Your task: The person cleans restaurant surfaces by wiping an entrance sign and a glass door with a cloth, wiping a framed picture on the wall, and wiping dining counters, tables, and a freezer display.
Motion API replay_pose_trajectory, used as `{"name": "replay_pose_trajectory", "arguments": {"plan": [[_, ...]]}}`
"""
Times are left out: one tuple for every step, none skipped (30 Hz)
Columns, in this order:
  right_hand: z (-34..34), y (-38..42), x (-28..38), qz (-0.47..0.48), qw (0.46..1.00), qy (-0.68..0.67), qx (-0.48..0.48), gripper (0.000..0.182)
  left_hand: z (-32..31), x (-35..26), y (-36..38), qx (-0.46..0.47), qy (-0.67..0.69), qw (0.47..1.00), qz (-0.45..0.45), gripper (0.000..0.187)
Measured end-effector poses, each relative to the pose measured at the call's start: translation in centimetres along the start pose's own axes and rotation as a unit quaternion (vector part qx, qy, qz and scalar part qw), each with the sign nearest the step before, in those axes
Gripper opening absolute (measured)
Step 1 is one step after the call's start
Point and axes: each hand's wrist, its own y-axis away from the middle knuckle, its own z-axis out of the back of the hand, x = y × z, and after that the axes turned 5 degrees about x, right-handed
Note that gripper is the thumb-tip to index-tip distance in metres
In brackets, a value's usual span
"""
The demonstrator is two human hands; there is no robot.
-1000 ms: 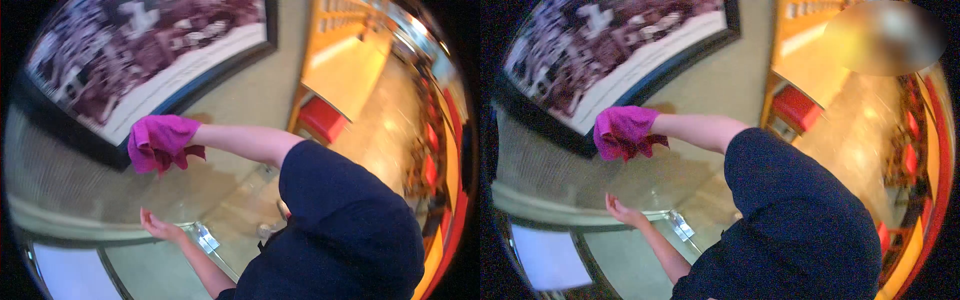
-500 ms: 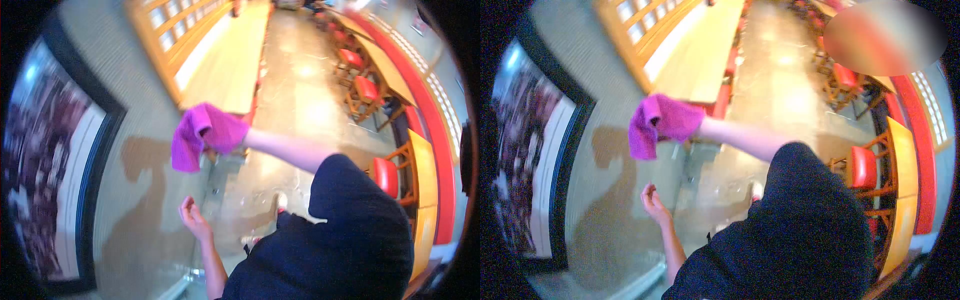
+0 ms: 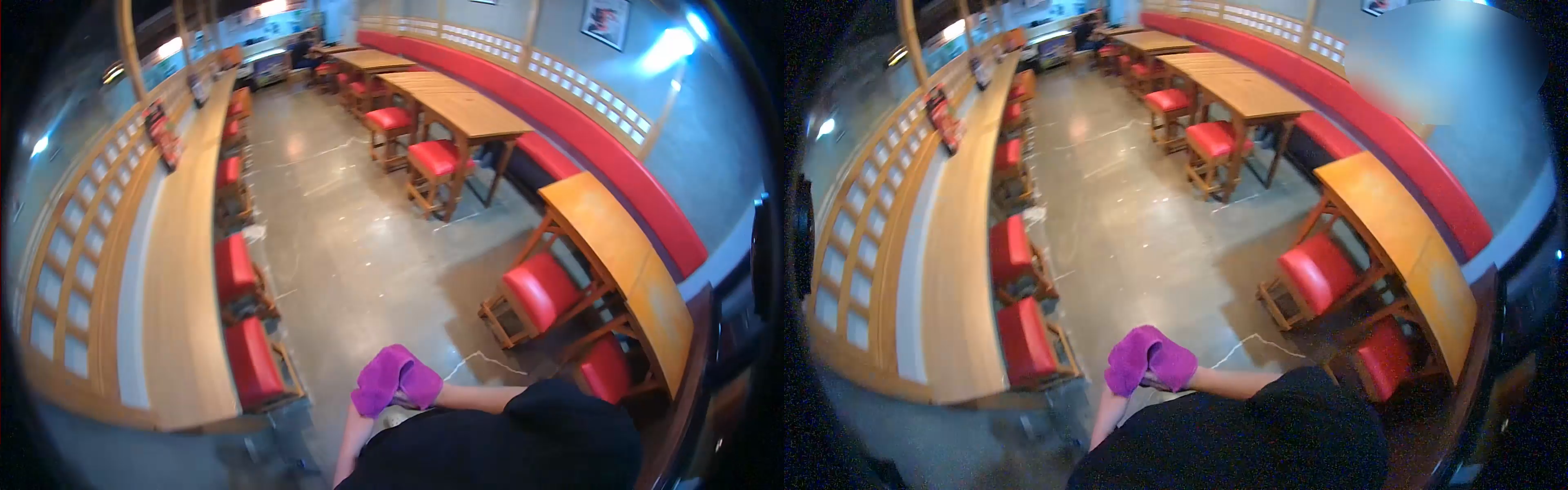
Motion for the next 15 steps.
{"name": "replay_pose_trajectory", "arguments": {"plan": [[0.5, 0.4, -1.6, -0.018, 1.0, -0.012, -0.019, 0.049, 0.0, 1.0, -3.1, 0.065, 0.008, 0.997, 0.037, 0.048], [0.9, 0.4, -3.3, -0.034, 0.999, -0.001, -0.018, 0.049, 0.3, 1.4, -5.3, 0.096, -0.002, 0.995, 0.016, 0.05], [1.2, 0.3, -4.8, -0.05, 0.999, 0.008, -0.017, 0.05, 0.6, 1.4, -7.4, 0.126, -0.01, 0.992, -0.006, 0.053], [1.3, 0.0, -6.3, -0.063, 0.998, 0.015, -0.014, 0.05, 1.1, 1.5, -9.2, 0.122, -0.03, 0.988, -0.088, 0.054], [1.0, -0.1, -8.0, -0.083, 0.996, 0.036, -0.028, 0.051, 1.9, 1.6, -11.4, 0.125, -0.037, 0.983, -0.131, 0.053], [0.5, -0.4, -10.2, -0.099, 0.993, 0.056, -0.04, 0.051, 2.7, 1.2, -13.4, 0.126, -0.043, 0.976, -0.174, 0.053], [0.3, -1.0, -12.1, -0.111, 0.99, 0.075, -0.051, 0.051, 3.3, -0.2, -15.2, 0.134, -0.038, 0.974, -0.179, 0.049], [0.4, -1.8, -14.1, -0.126, 0.986, 0.084, -0.065, 0.051, 3.8, -1.6, -17.2, 0.139, -0.032, 0.973, -0.183, 0.046], [0.8, -2.9, -16.2, -0.138, 0.983, 0.091, -0.078, 0.051, 4.5, -3.8, -19.3, 0.141, -0.027, 0.972, -0.187, 0.042], [1.2, -4.2, -18.4, -0.148, 0.98, 0.098, -0.092, 0.051, 5.4, -6.1, -21.3, 0.142, -0.022, 0.971, -0.191, 0.039], [1.5, -5.5, -20.9, -0.173, 0.976, 0.097, -0.088, 0.05, 6.7, -8.2, -23.4, 0.143, -0.017, 0.97, -0.193, 0.036], [2.0, -7.0, -23.6, -0.165, 0.974, 0.137, -0.078, 0.051, 8.5, -10.2, -25.3, 0.157, 0.006, 0.971, -0.18, 0.033], [2.4, -8.5, -25.9, -0.159, 0.97, 0.172, -0.067, 0.051, 10.3, -12.1, -27.2, 0.169, 0.028, 0.971, -0.166, 0.03], [2.6, -10.1, -28.3, -0.191, 0.969, 0.138, -0.072, 0.049, 12.4, -14.5, -29.5, 0.193, 0.069, 0.969, -0.136, 0.029], [2.9, -11.7, -30.8, -0.223, 0.966, 0.105, -0.078, 0.048, 15.2, -17.0, -32.3, 0.27, -0.001, 0.961, -0.056, 0.026]]}}
